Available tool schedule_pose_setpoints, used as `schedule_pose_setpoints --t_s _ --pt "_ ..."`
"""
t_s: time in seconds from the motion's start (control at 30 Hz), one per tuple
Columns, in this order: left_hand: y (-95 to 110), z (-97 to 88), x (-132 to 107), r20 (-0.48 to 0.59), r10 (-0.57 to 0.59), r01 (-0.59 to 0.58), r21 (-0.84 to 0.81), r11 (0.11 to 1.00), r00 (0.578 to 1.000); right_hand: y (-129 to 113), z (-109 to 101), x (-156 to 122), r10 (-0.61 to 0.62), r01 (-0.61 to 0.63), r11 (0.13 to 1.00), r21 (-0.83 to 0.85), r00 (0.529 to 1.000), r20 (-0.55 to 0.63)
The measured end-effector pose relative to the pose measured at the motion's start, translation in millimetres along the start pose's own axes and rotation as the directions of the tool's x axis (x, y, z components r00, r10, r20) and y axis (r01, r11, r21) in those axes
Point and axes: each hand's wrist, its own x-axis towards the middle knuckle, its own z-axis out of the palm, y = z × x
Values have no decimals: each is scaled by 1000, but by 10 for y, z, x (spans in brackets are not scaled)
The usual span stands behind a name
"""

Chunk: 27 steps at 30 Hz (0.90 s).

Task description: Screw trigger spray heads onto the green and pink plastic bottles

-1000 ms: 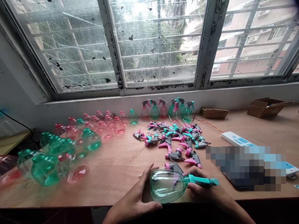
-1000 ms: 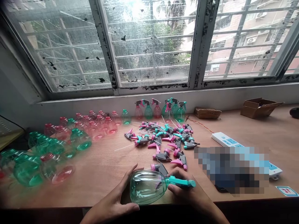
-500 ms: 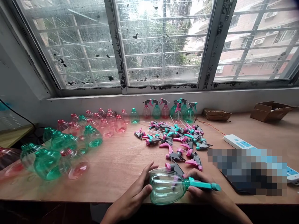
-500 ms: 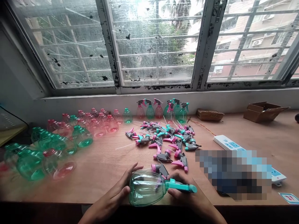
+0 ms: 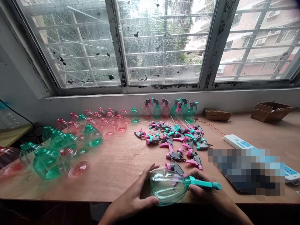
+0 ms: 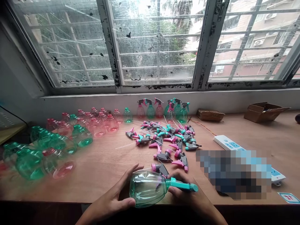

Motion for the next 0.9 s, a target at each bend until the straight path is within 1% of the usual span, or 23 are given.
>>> schedule_pose_setpoints --t_s 0.17,0.3,0.5,0.57,0.7,0.83,0.9 --pt "-16 0 -17 -9 26 -26 44 999 1000 -3 -24 10 -6 6 998 -64 1000 -1" --pt "-27 -4 -21 -5 30 -29 50 998 1000 -6 -62 19 -5 11 993 -119 998 55" --pt "-3 1 -2 24 58 -60 80 995 998 9 -59 14 -19 24 995 -93 998 58" --pt "3 1 5 32 49 -51 84 995 998 4 -50 11 -30 34 996 -88 999 42" --pt "-15 -9 3 8 26 -26 21 999 1000 -15 -44 6 -21 26 995 -97 999 49" --pt "-41 -24 -9 -20 -41 42 67 997 999 -15 -24 3 -37 38 997 -71 999 14" --pt "-47 -27 -12 -27 -49 51 71 996 998 -11 -8 2 -38 38 998 -43 999 -6"
